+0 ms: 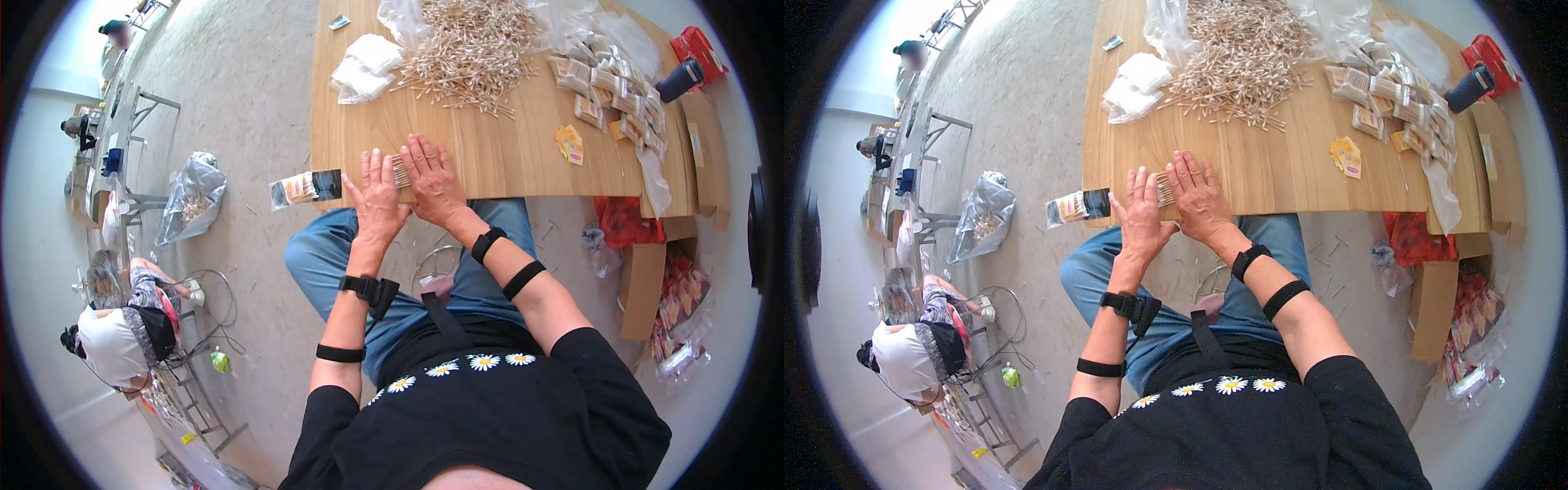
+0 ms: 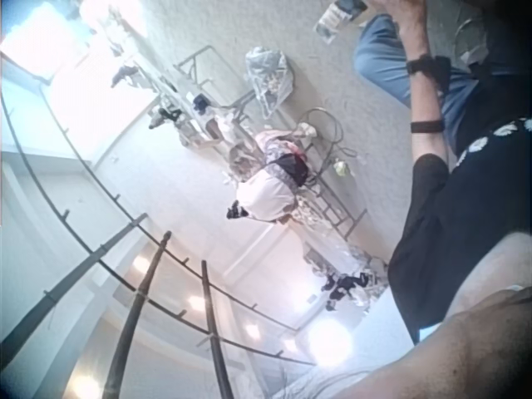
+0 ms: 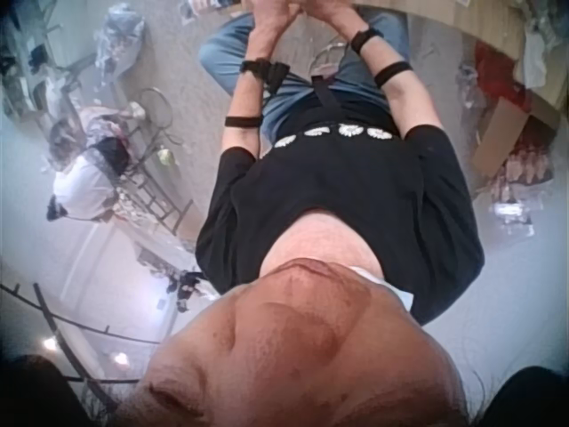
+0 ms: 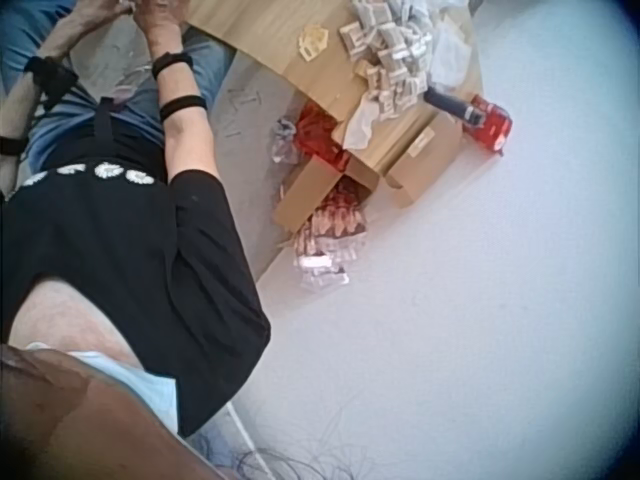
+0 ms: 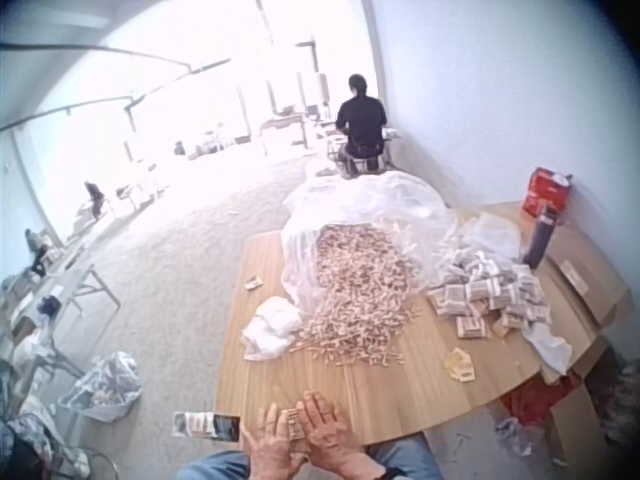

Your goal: Manually grouping cotton swabs and packing them into small plastic bags at a workstation.

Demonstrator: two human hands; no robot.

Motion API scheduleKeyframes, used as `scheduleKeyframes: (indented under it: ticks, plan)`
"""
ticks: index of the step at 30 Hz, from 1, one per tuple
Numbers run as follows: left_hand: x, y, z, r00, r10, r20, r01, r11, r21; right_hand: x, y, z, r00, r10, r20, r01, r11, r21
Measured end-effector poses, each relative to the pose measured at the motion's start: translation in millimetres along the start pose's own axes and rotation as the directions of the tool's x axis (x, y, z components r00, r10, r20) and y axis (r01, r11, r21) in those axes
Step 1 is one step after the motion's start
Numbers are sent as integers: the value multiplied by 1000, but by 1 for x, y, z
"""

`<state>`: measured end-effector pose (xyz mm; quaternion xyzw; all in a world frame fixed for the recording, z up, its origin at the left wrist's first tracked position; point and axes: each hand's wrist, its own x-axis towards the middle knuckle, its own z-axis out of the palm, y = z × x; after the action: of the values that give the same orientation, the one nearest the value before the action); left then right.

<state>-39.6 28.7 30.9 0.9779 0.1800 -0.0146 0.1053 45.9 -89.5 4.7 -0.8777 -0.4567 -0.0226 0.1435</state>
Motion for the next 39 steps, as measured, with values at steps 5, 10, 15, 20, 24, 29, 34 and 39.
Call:
scheduleKeyframes:
  ticks: [5, 10, 15, 20, 24, 29, 34, 39]
  plan:
    - [5, 0, 10, 999, 32, 13, -32, 999, 41, 1, -2, -1, 1000, 0, -3, 0, 1000, 8]
    - [-5, -3, 21, 997, 58, -55, -55, 997, 56, 0, -1, 0, 1000, -6, 4, 5, 999, 31]
    - [-12, -3, 19, 998, -12, -55, 12, 1000, 8, -1, 4, 3, 1000, -8, -1, 8, 999, -34]
    - [-18, -4, 28, 996, -83, -42, 87, 991, 99, 1, -4, -6, 999, -7, 53, 4, 998, 68]
    - [-16, -8, 40, 990, -63, -124, 74, 994, 86, 1, -20, 4, 999, -36, 29, 33, 994, 100]
    - [-15, -6, 37, 989, -63, -137, 71, 996, 51, 2, -23, 9, 998, -3, -60, 8, 997, 81]
    - [-14, 0, 32, 993, -70, -92, 74, 996, 43, 1, -21, 10, 998, -4, -65, 9, 997, 78]
    - [-12, -3, 46, 959, 44, -278, -23, 997, 79, 2, -20, 10, 995, -30, -94, 33, 999, 27]
